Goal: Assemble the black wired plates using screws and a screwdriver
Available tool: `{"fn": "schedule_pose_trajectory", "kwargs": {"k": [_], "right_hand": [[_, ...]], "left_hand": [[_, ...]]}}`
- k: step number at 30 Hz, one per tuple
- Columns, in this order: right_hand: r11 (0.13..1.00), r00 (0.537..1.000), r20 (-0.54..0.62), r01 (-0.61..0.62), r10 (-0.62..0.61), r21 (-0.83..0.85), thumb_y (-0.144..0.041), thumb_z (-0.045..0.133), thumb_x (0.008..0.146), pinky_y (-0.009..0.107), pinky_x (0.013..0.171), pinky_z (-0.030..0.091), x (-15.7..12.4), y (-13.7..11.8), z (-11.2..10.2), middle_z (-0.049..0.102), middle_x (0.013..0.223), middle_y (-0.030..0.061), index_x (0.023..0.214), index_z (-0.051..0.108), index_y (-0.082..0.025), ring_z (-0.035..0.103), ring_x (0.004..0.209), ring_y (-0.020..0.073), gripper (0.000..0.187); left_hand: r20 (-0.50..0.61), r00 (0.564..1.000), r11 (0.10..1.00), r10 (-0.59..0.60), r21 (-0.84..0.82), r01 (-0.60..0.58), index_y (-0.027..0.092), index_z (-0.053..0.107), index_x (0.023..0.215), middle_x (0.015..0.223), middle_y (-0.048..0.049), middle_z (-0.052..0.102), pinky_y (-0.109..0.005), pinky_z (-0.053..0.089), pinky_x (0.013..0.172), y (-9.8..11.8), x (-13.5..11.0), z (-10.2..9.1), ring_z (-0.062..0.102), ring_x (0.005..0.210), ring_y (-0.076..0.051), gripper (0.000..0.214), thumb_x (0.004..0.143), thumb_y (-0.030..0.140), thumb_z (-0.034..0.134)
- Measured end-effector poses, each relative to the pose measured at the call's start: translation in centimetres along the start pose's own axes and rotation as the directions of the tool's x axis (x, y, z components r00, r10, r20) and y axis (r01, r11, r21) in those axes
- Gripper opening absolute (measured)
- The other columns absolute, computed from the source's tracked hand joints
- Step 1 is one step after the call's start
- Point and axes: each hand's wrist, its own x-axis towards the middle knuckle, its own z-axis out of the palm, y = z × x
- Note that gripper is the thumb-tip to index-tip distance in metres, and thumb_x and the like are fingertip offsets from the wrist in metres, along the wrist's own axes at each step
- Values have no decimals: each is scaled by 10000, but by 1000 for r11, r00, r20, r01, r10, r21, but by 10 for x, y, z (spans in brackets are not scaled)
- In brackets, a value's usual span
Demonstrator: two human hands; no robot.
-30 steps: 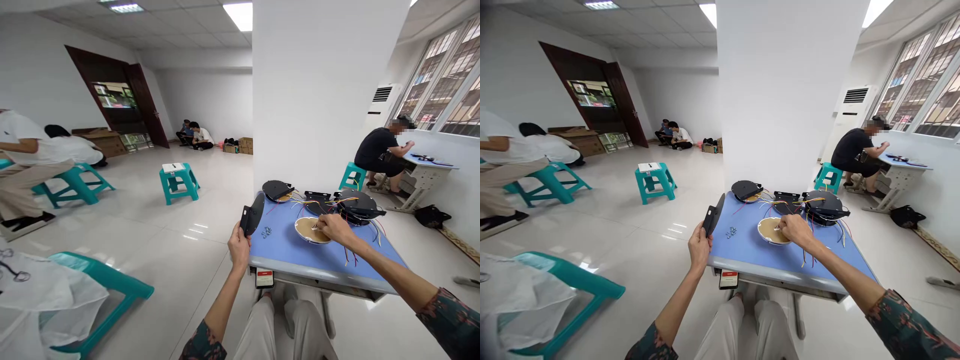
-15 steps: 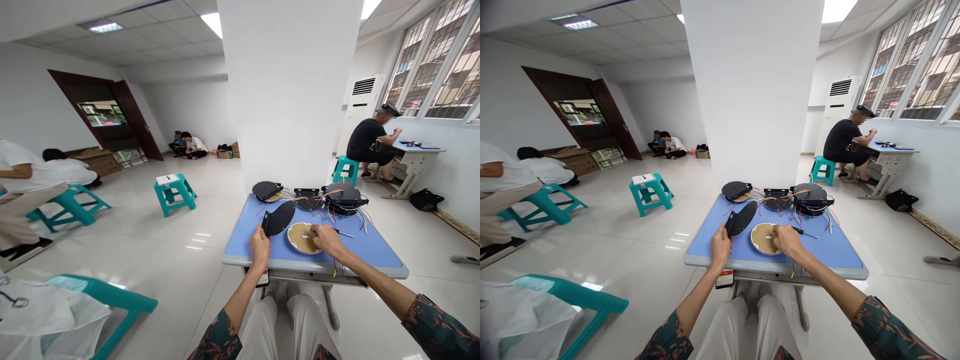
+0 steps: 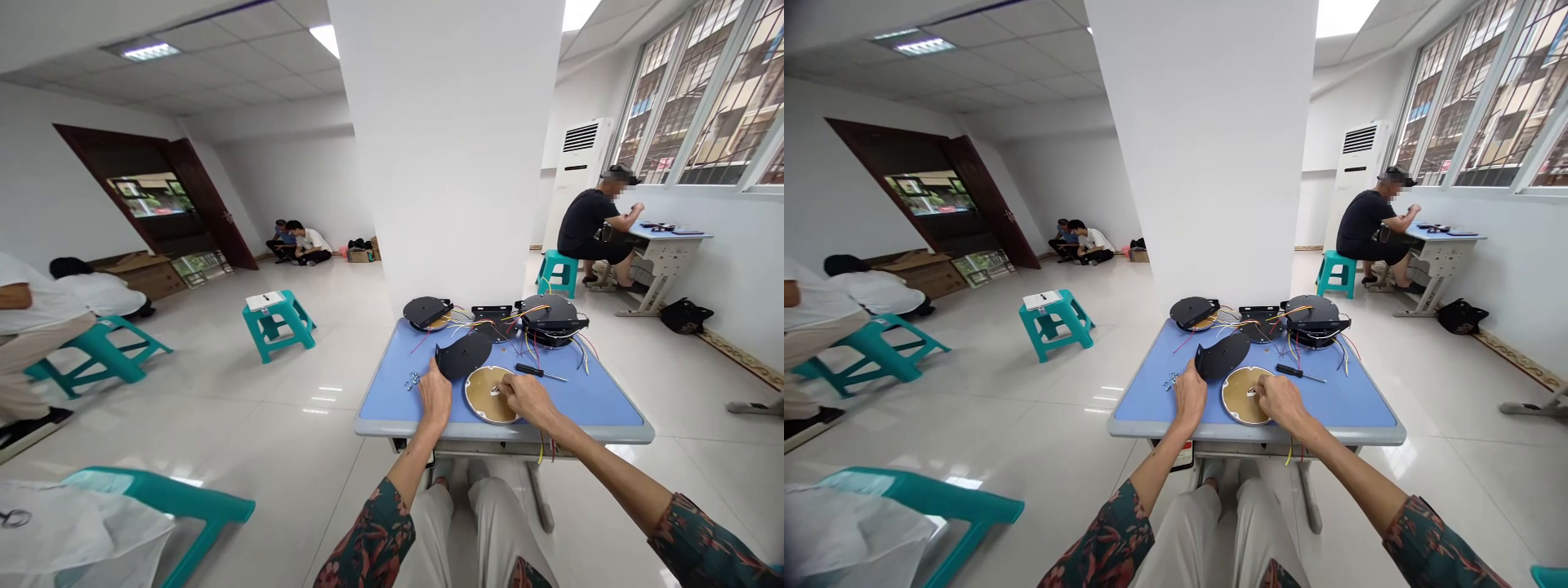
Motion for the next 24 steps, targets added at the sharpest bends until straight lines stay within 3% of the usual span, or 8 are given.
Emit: {"fn": "schedule_pose_trajectory", "kwargs": {"k": [6,10,18,21,24], "right_hand": [[994,999,28,33,-36,103,-273,484,961,268,634,307,-12,9,-6,756,946,86,1001,732,-191,655,860,201,264],[986,998,45,30,-38,162,-268,487,930,257,640,351,-30,16,-16,729,815,53,963,688,-180,635,749,179,222],[854,982,178,-143,60,500,-347,458,878,258,469,356,-70,24,-30,587,602,-31,742,488,-226,483,433,124,185],[782,981,179,-172,79,600,-400,504,846,248,425,323,-77,28,-31,574,589,-45,743,496,-228,455,404,107,201],[677,982,167,-181,87,713,-470,580,801,235,398,288,-77,32,-32,562,573,-51,755,530,-216,429,385,87,263]], "left_hand": [[33,999,998,11,58,-13,83,565,1366,968,-186,771,-292,536,796,1,1,4,756,961,-267,496,919,-4,368],[61,998,994,28,107,-35,81,562,1356,956,-193,766,-296,535,778,3,4,1,757,941,-274,499,912,-13,356],[108,988,976,112,172,-130,66,555,1323,974,-207,728,-340,527,783,1,2,-7,729,936,-297,421,975,76,318],[33,975,949,220,222,-222,74,581,1282,1086,-226,671,-384,528,785,-3,-6,-13,662,1007,-328,369,1005,194,368],[-23,903,893,428,167,-419,120,607,1268,1128,-188,649,-388,510,855,-3,-15,-18,594,1053,-298,350,999,176,390]]}}
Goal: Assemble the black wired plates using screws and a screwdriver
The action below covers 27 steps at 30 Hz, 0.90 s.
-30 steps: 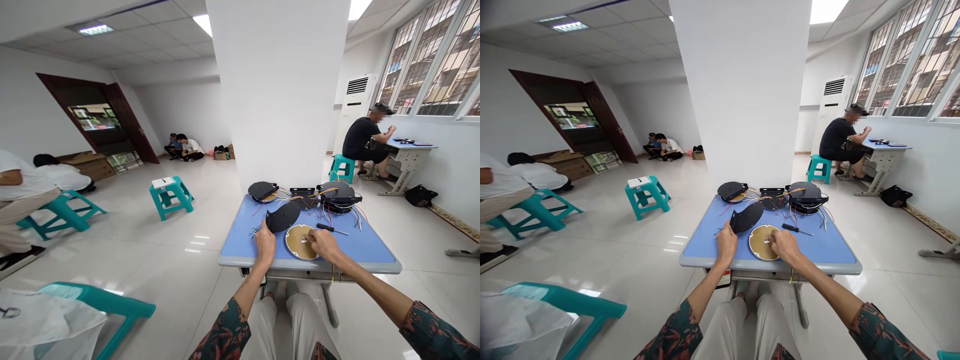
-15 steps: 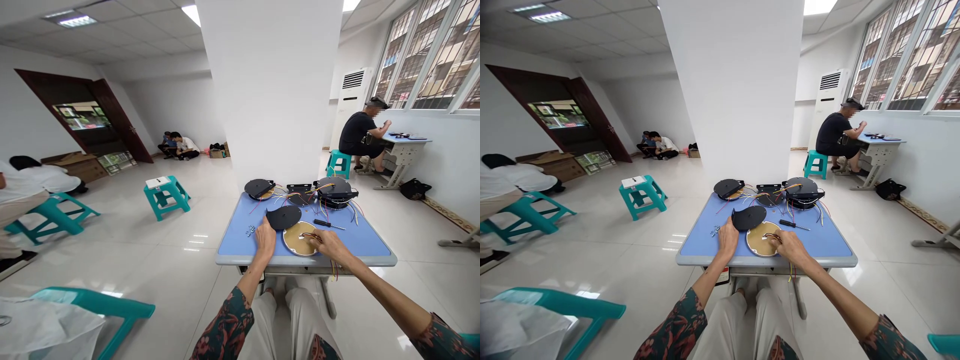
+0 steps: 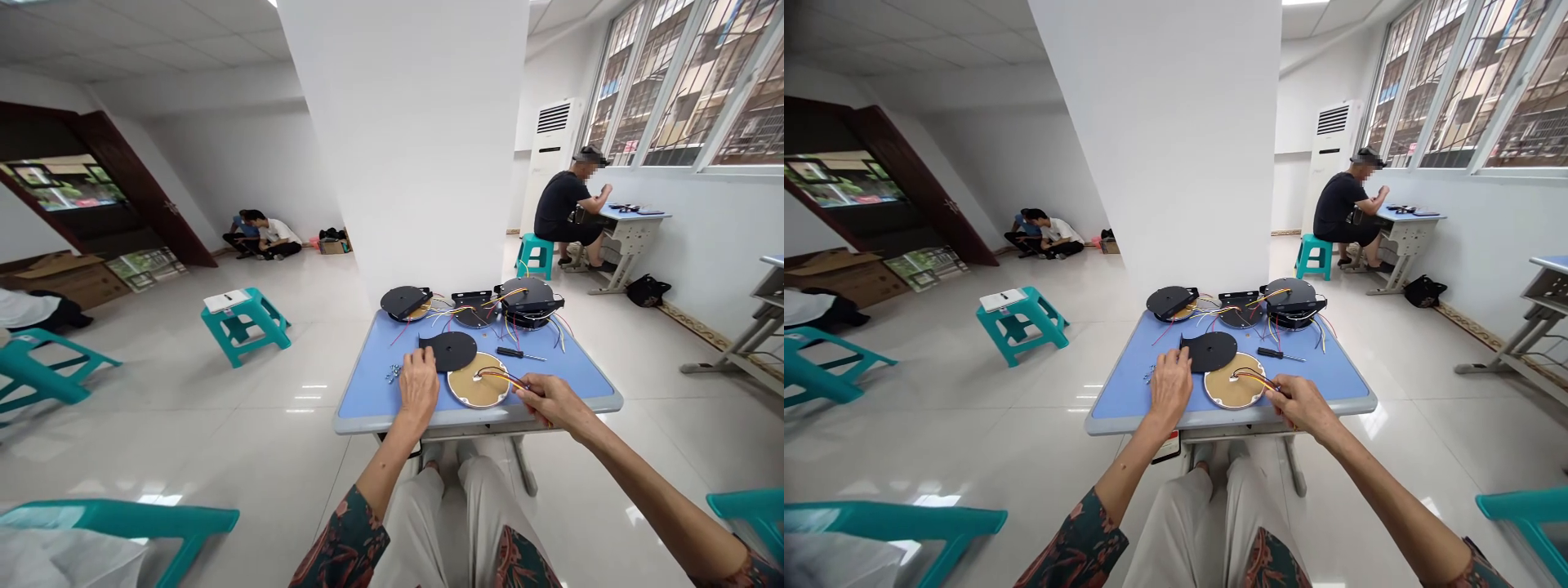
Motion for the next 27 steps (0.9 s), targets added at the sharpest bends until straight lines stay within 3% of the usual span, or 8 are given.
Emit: {"fn": "schedule_pose_trajectory", "kwargs": {"k": [2,4,9,14,19,24,27], "right_hand": [[994,999,-15,34,-33,106,-515,630,766,234,398,299,3,-1,-4,555,567,-51,765,558,-201,417,380,75,322],[979,997,-30,70,-65,191,-533,671,737,236,404,318,7,-3,-9,565,587,-46,792,591,-186,410,382,65,360],[923,996,-60,88,-70,375,-490,748,713,229,404,344,15,-14,-16,661,758,17,904,659,-169,480,484,82,384],[814,996,-71,91,-62,573,-397,799,715,203,415,340,23,-19,-15,724,1057,106,1027,686,-174,559,639,105,401],[673,985,-52,149,-162,724,-427,761,764,191,438,374,30,-18,-9,689,1224,134,1125,662,-192,625,831,163,442],[659,964,-110,245,-241,711,-404,805,708,219,564,485,41,-9,7,670,1255,110,1153,608,-229,637,892,171,517],[710,955,-190,298,-229,638,-434,793,704,250,599,517,53,2,23,698,1143,96,1133,565,-226,645,841,172,528]], "left_hand": [[15,988,979,156,-138,-152,157,636,1246,1099,-137,668,-367,495,904,4,-2,0,591,1023,-254,351,985,128,403],[69,965,928,252,-301,-221,171,669,1202,1061,-96,691,-348,487,936,10,0,3,606,1003,-220,350,949,83,443],[218,922,817,318,-556,-150,176,694,1180,1021,-54,711,-299,495,919,25,10,18,643,971,-174,390,841,42,555],[266,906,821,330,-555,-136,172,722,1084,923,-36,694,-266,485,811,37,17,28,640,867,-165,317,791,65,665],[254,916,841,309,-523,-139,173,725,919,878,-25,681,-246,462,766,41,19,30,626,807,-144,175,798,67,656],[240,936,871,257,-477,-117,185,708,871,860,-19,676,-255,446,762,46,17,33,620,807,-149,119,838,106,626],[219,949,888,228,-446,-111,188,688,873,863,-21,668,-262,437,774,50,13,35,619,835,-159,107,857,116,611]]}}
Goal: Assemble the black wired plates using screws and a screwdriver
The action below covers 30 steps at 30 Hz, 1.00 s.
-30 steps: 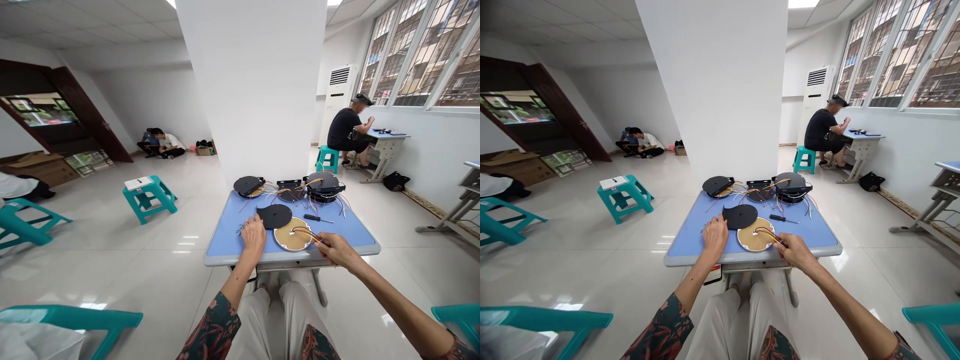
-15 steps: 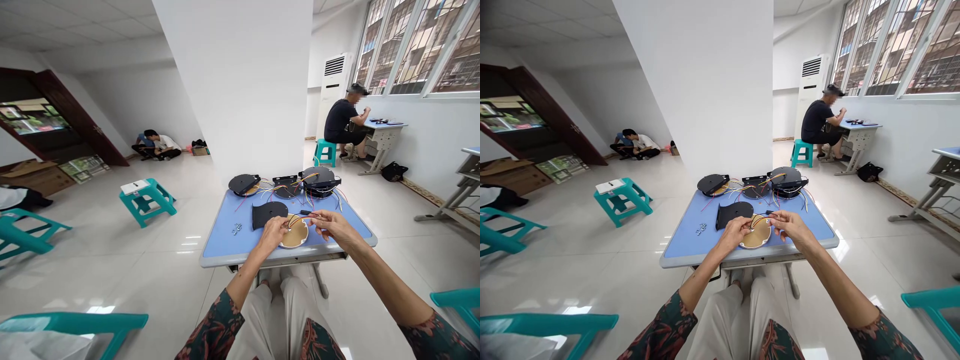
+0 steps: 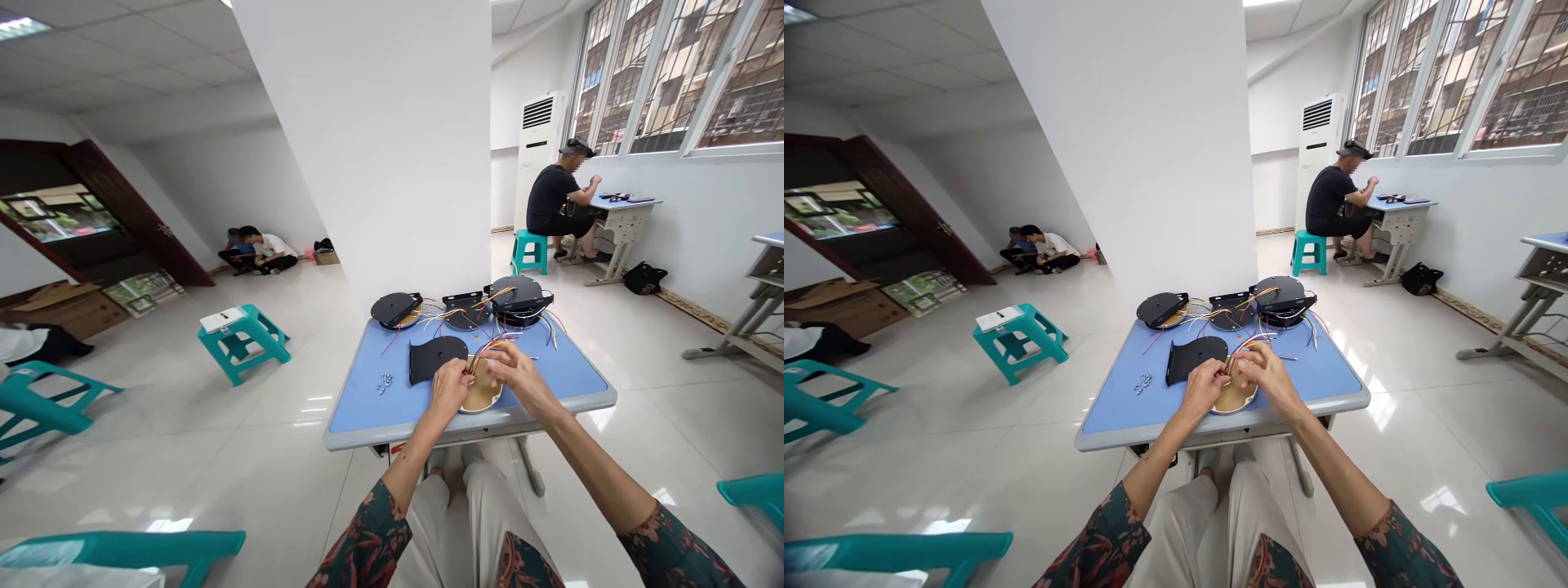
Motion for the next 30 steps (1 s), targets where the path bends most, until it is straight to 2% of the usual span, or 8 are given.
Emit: {"fn": "schedule_pose_trajectory", "kwargs": {"k": [3,6,8,12,18,24,27,30], "right_hand": [[968,999,-29,37,-45,-249,-474,689,759,280,577,524,5,22,3,711,1003,83,1101,573,-201,649,747,185,452],[841,998,-19,40,-60,-540,-419,539,855,289,614,523,9,38,6,713,817,56,976,650,-189,642,654,180,283],[777,996,-43,34,-78,-629,-391,502,878,290,656,517,12,43,9,707,743,56,859,679,-192,651,670,194,267],[749,981,-119,36,-151,-661,-450,539,867,300,703,498,18,43,14,717,734,72,748,686,-200,663,755,230,313],[764,964,-206,-5,-168,-645,-632,521,856,288,575,437,27,43,17,607,527,39,577,613,-204,580,572,195,519],[839,967,-204,18,-153,-543,-699,558,783,264,523,378,32,50,18,542,527,0,619,626,-192,498,528,146,537],[876,975,-180,31,-133,-481,-743,577,735,262,503,380,32,49,17,549,539,6,617,622,-189,497,525,144,567],[905,978,-173,30,-114,-423,-751,546,763,265,463,381,33,45,18,575,548,16,673,631,-185,488,480,142,579]], "left_hand": [[-23,1000,1000,-1,31,1,188,669,875,876,-29,661,-272,428,801,3,-3,1,618,885,-175,105,870,112,597],[-19,1000,997,7,75,-6,188,659,883,889,-34,660,-274,422,807,6,-4,0,616,902,-181,110,886,109,582],[-10,1000,994,8,109,-7,192,654,885,898,-36,658,-274,422,806,7,-4,-1,615,906,-182,114,895,112,573],[-6,1000,987,8,161,-7,195,656,890,923,-46,662,-280,425,809,7,-4,0,616,917,-191,118,908,124,563],[-34,999,989,10,151,-5,197,679,864,892,-51,651,-278,424,796,4,-4,7,611,894,-190,130,918,147,572],[-20,1000,1000,-3,13,3,196,687,764,815,-10,639,-235,414,746,-1,0,6,611,847,-146,207,914,125,563],[-3,1000,1000,-6,7,6,196,695,765,809,1,646,-223,412,730,-2,3,6,617,829,-130,211,909,111,565],[-13,1000,999,-20,30,20,189,699,784,834,-14,649,-243,411,747,0,2,9,614,851,-148,196,912,116,570]]}}
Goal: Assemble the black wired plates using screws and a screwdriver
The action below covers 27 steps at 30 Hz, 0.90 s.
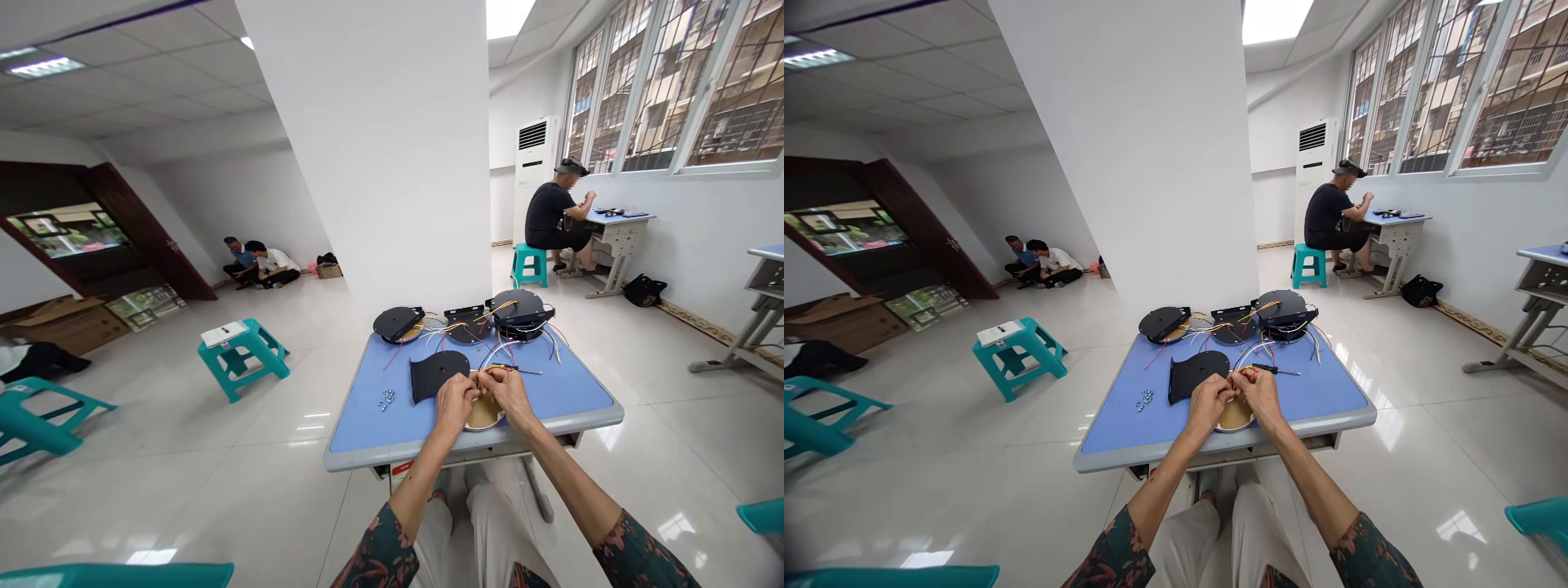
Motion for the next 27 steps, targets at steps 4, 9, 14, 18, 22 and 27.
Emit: {"fn": "schedule_pose_trajectory", "kwargs": {"k": [4,9,14,18,22,27], "right_hand": [[998,999,-38,24,-22,61,-677,541,827,266,484,393,6,-5,0,558,529,1,709,611,-192,483,470,137,504],[986,990,-129,69,-50,151,-633,557,832,257,473,319,16,-9,1,459,486,-42,670,565,-207,384,461,112,456],[957,988,-153,70,-28,281,-670,568,793,251,422,238,25,-15,1,494,548,-35,698,511,-217,326,443,90,467],[933,988,-152,87,-35,350,-717,604,746,233,408,195,31,-20,-1,523,619,-28,712,484,-217,306,454,70,515],[921,996,-58,90,-74,380,-730,657,719,224,396,156,32,-25,-2,476,582,-51,709,484,-214,254,440,56,544],[922,987,102,80,-127,378,-751,632,740,214,386,144,26,-31,-6,421,558,-78,738,480,-218,206,408,44,554]], "left_hand": [[-10,1000,998,9,59,-9,188,707,854,887,-43,652,-277,411,781,4,-3,4,607,890,-181,173,931,130,564],[11,1000,992,21,128,-22,185,691,860,912,-49,662,-272,419,814,6,-3,4,622,912,-181,132,934,148,589],[7,999,994,36,102,-37,188,663,823,888,-44,655,-274,416,806,5,-4,3,620,911,-187,141,927,143,580],[-16,1000,998,27,59,-26,187,650,823,877,-43,648,-283,414,804,4,-5,5,614,903,-197,127,903,124,575],[-15,1000,999,22,-43,-23,180,651,803,871,-49,651,-284,421,804,2,-4,6,616,893,-199,123,876,117,575],[6,995,954,98,-285,-93,187,701,898,925,-59,701,-280,445,813,6,4,-9,640,923,-203,168,869,131,544]]}}
